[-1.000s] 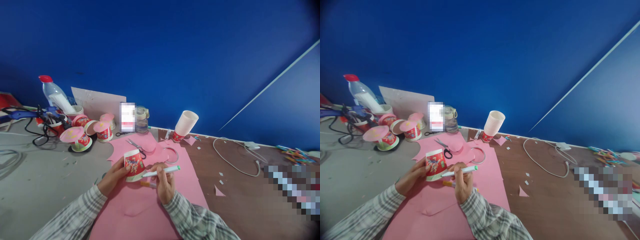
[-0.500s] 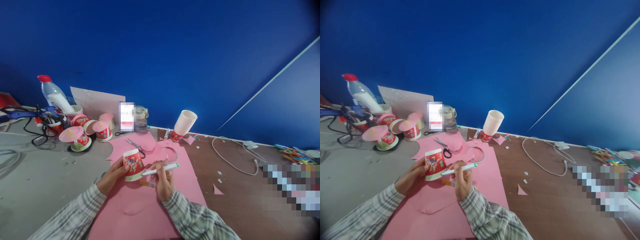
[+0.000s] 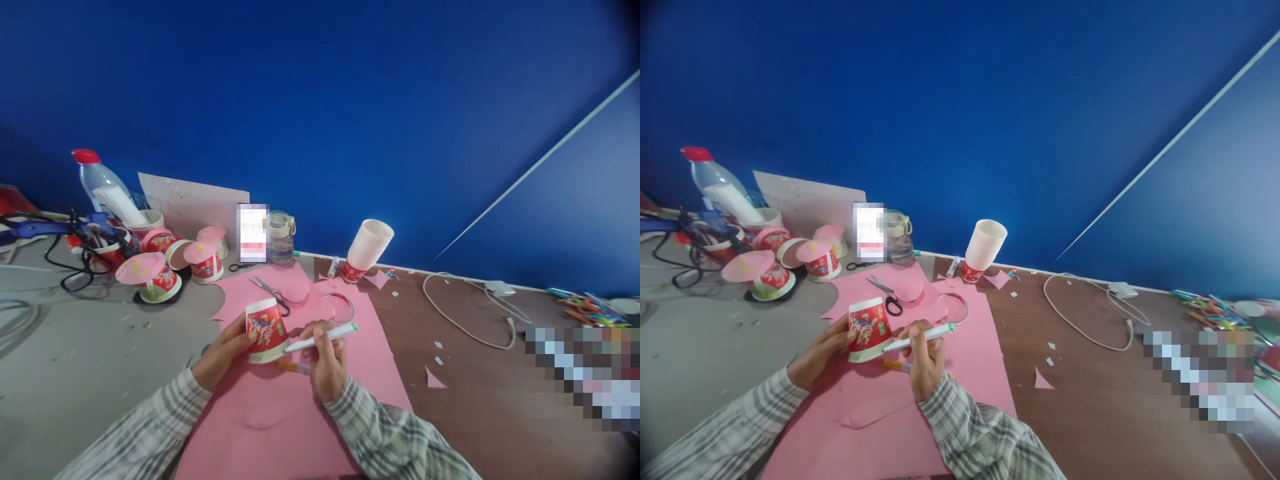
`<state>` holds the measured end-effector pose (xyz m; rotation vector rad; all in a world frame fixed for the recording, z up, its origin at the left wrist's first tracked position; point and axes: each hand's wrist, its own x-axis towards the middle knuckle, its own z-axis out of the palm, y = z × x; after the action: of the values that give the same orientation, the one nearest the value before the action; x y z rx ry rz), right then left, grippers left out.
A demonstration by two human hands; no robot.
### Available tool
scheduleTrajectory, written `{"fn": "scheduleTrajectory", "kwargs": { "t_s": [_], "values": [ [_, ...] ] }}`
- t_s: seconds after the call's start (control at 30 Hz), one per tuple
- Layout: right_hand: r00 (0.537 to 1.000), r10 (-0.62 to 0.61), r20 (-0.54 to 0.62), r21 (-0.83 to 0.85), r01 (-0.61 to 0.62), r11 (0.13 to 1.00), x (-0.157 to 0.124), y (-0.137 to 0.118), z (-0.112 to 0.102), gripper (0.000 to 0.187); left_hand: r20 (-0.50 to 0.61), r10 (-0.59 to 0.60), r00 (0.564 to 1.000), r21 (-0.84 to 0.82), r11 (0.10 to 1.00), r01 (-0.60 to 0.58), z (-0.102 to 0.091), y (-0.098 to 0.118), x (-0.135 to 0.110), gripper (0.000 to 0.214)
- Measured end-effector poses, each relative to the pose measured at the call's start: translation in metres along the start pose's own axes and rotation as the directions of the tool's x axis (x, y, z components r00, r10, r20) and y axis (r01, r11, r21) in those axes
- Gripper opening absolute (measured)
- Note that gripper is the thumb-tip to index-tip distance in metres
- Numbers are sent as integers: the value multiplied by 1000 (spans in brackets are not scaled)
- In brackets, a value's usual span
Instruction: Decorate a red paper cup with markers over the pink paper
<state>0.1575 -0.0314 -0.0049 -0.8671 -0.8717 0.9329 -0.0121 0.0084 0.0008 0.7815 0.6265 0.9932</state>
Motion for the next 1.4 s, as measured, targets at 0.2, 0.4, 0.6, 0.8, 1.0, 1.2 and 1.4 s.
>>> {"fn": "scheduleTrajectory", "kwargs": {
  "t_s": [0.2, 0.4, 0.6, 0.8, 1.0, 1.2, 1.4],
  "values": [
    [1000, -7, 19, 3, 7, 1000, 0, 0, 0, 33, -8, 2, 1000, 13, 1000, -2, 1, 1, 0, 41],
    [1000, -1, 27, -14, 1, 1000, 0, 1, -1, 31, 7, 13, 1000, -2, 1000, -13, 4, 2, -1, 36],
    [999, 9, 46, -9, -9, 1000, 0, 0, 0, 33, 0, -9, 1000, -23, 1000, 9, 5, 3, -1, 45],
    [1000, 7, 12, -12, -7, 1000, 1, 0, 0, 34, -18, 2, 1000, 18, 1000, -2, 1, 0, 0, 41],
    [999, 30, -11, -28, -30, 999, 1, 1, 0, 35, 11, -5, 1000, -39, 999, 5, 2, 1, -1, 40],
    [996, 45, -74, -33, -48, 998, 3, 2, -2, 35, 21, -13, 1000, -82, 997, 14, 2, 1, -1, 41],
    [997, 58, -48, -26, -59, 998, 3, 1, 0, 39, 28, -20, 999, -71, 997, 22, 2, 2, -2, 41]
  ]
}}
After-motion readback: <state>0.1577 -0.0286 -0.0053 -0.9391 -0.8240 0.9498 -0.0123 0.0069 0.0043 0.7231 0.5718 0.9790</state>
